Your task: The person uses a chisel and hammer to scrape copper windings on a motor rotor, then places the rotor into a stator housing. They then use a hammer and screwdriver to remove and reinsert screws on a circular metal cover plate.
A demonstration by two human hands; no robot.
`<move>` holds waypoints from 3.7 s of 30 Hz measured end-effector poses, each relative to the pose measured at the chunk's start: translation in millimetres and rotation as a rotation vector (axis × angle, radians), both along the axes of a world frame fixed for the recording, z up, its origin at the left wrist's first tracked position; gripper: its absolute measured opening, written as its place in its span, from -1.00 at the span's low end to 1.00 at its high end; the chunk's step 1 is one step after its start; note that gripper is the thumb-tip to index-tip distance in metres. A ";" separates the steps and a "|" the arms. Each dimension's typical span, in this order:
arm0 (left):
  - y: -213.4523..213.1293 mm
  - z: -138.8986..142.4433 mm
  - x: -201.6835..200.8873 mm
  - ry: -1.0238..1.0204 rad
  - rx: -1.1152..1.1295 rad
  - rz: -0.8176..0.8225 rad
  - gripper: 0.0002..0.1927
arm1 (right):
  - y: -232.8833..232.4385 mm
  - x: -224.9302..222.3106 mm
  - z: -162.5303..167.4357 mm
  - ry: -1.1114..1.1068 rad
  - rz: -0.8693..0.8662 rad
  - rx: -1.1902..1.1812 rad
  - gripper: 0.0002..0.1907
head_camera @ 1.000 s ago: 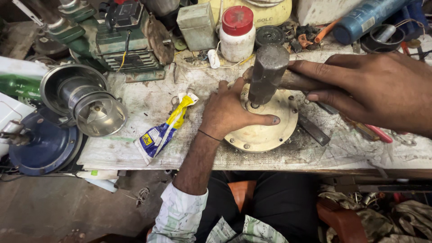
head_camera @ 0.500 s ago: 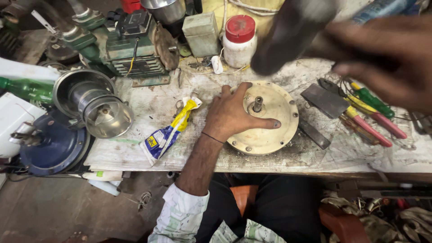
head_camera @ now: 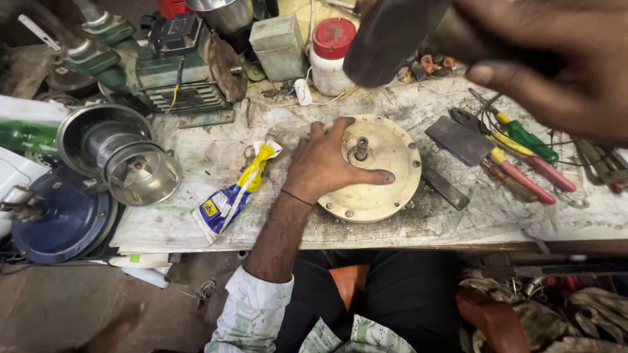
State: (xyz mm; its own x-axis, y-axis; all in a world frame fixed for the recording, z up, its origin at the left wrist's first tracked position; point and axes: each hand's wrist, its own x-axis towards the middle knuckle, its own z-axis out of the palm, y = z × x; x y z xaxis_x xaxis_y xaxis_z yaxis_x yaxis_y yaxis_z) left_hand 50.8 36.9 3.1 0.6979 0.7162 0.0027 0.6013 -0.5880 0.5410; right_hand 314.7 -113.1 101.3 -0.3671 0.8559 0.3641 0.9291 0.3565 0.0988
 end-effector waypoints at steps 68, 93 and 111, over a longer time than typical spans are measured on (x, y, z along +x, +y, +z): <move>0.5 -3.9 -1.1 0.036 -0.025 0.037 0.32 | 14.8 -63.1 60.2 0.112 0.198 0.132 -0.49; -3.3 -2.6 -0.9 0.033 -0.034 0.008 0.27 | 2.0 -47.6 31.9 -0.093 -0.042 -0.051 -0.39; -1.8 -4.4 -1.1 -0.005 0.014 0.013 0.34 | -3.5 -54.6 46.0 0.171 -0.024 0.090 -0.52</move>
State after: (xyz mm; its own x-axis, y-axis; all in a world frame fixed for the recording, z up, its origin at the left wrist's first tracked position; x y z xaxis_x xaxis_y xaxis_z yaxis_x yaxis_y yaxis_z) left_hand 49.7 35.1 -1.4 0.6883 0.7252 0.0169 0.6061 -0.5878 0.5358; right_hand 260.1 -116.7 147.2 -0.2730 0.8251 0.4947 0.9433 0.3304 -0.0305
